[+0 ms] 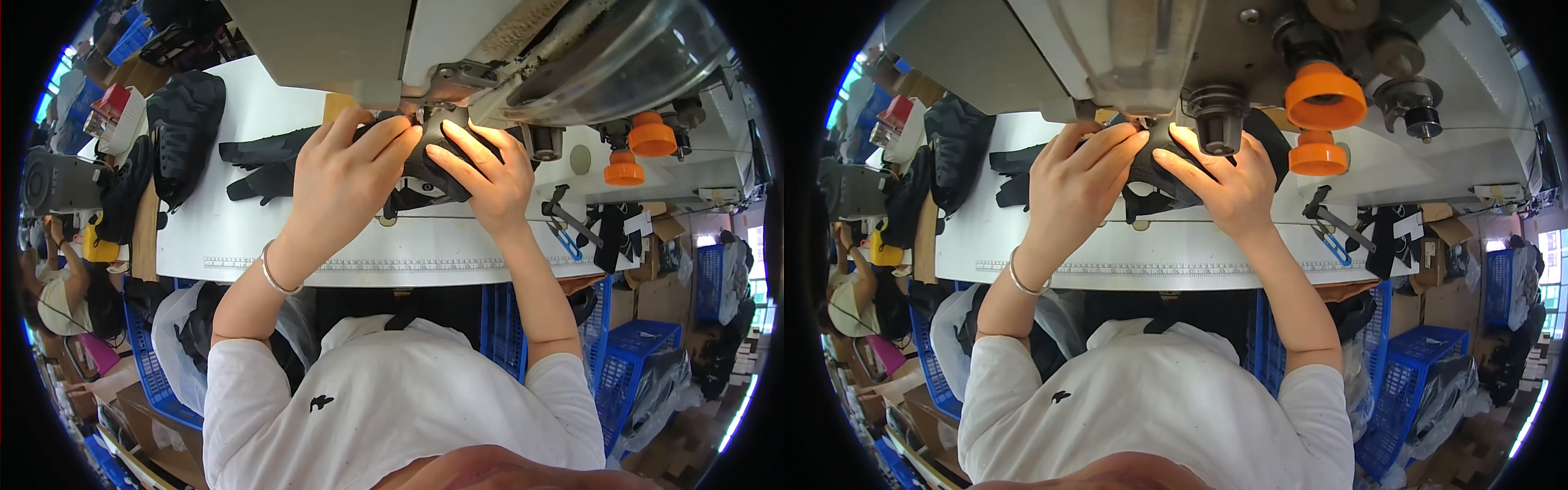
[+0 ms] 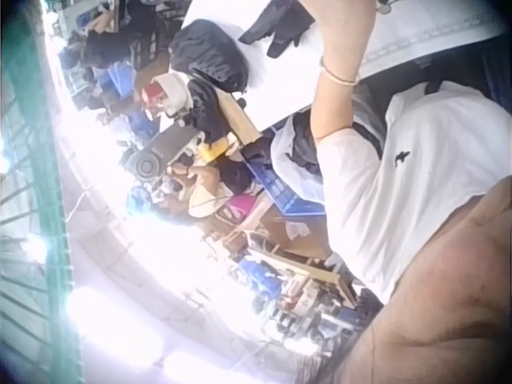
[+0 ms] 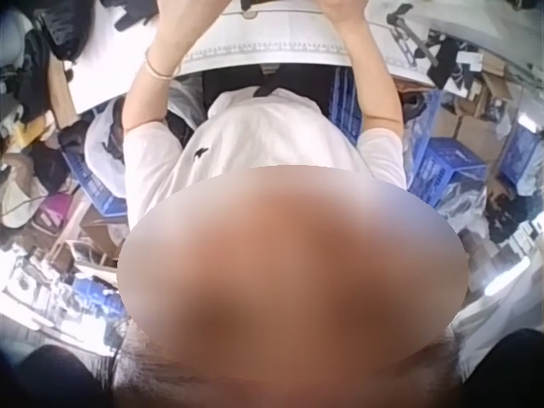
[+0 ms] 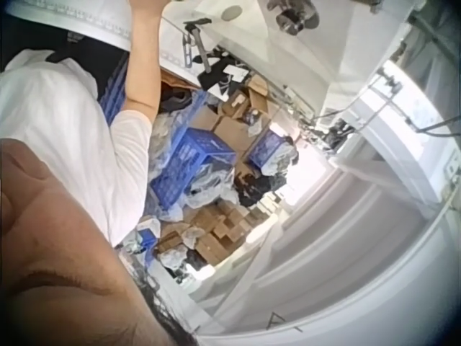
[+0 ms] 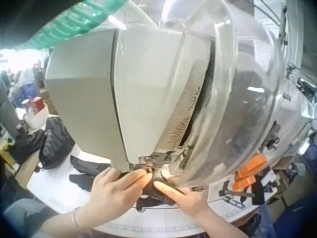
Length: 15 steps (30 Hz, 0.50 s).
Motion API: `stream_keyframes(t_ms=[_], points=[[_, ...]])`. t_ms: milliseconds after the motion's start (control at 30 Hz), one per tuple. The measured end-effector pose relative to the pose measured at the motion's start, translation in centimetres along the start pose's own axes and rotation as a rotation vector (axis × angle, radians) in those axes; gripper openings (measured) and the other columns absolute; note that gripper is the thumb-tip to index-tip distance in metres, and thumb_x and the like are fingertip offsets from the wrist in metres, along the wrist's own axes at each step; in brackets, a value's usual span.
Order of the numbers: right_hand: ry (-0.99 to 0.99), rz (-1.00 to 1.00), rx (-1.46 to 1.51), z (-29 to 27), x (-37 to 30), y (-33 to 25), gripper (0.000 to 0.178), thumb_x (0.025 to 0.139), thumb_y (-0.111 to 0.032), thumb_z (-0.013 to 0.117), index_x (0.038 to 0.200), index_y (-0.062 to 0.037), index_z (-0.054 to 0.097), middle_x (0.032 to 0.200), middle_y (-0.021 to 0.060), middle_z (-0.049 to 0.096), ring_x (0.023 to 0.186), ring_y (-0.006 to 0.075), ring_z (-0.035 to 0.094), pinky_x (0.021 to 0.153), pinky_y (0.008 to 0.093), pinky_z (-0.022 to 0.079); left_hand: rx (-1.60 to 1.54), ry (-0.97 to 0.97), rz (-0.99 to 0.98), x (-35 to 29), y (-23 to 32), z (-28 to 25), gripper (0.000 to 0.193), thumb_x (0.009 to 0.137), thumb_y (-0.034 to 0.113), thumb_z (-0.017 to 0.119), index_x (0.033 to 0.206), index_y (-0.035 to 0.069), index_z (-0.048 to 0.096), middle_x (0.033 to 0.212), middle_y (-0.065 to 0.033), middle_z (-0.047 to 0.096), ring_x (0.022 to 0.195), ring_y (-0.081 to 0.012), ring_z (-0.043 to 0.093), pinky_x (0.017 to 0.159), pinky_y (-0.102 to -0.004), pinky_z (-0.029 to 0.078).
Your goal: Operating a sewing machine to stitch leather components of a shoe.
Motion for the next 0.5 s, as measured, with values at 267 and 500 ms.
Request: stream_keyframes(t_ms=[267, 500], points=[[-0.006, -0.043, -0.002, -0.1, -0.6, -0.4, 0.034, 0.072, -0.018, 0.075, 0.105, -0.0219, 0.082, 0.12, -0.0004, 0.075, 0.107, 0.0236, 0.067, 0.089, 0.0374, 0.056, -0.072, -0.026, -0.053, 0.2, 0.2, -0.3, 0.034, 0.073, 0.003, 0.08, 0.107, 0.007, 0.077, 0.107, -0.0001, 0.071, 0.097, -0.0237, 0.064, 0.081, -0.0352, 0.055], [0.131, -0.052, 0.018, -0.5, -0.5, -2.2, 0.027, 0.08, -0.014, 0.072, 0.105, -0.0139, 0.081, 0.111, 0.0009, 0.076, 0.097, 0.0205, 0.069, 0.072, 0.0311, 0.053, -0.317, 0.022, -0.212, 0.9, -1.9, -0.4, 0.012, 0.079, 0.006, 0.079, 0.091, 0.005, 0.074, 0.093, -0.0025, 0.07, 0.089, -0.0247, 0.065, 0.074, -0.0364, 0.057]])
Point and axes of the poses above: each hand's wrist, its own x-axis towards the middle knuckle, its own z-axis out of the palm, y = z × x, the point moved 9 cm from there along x, towards the middle knuckle
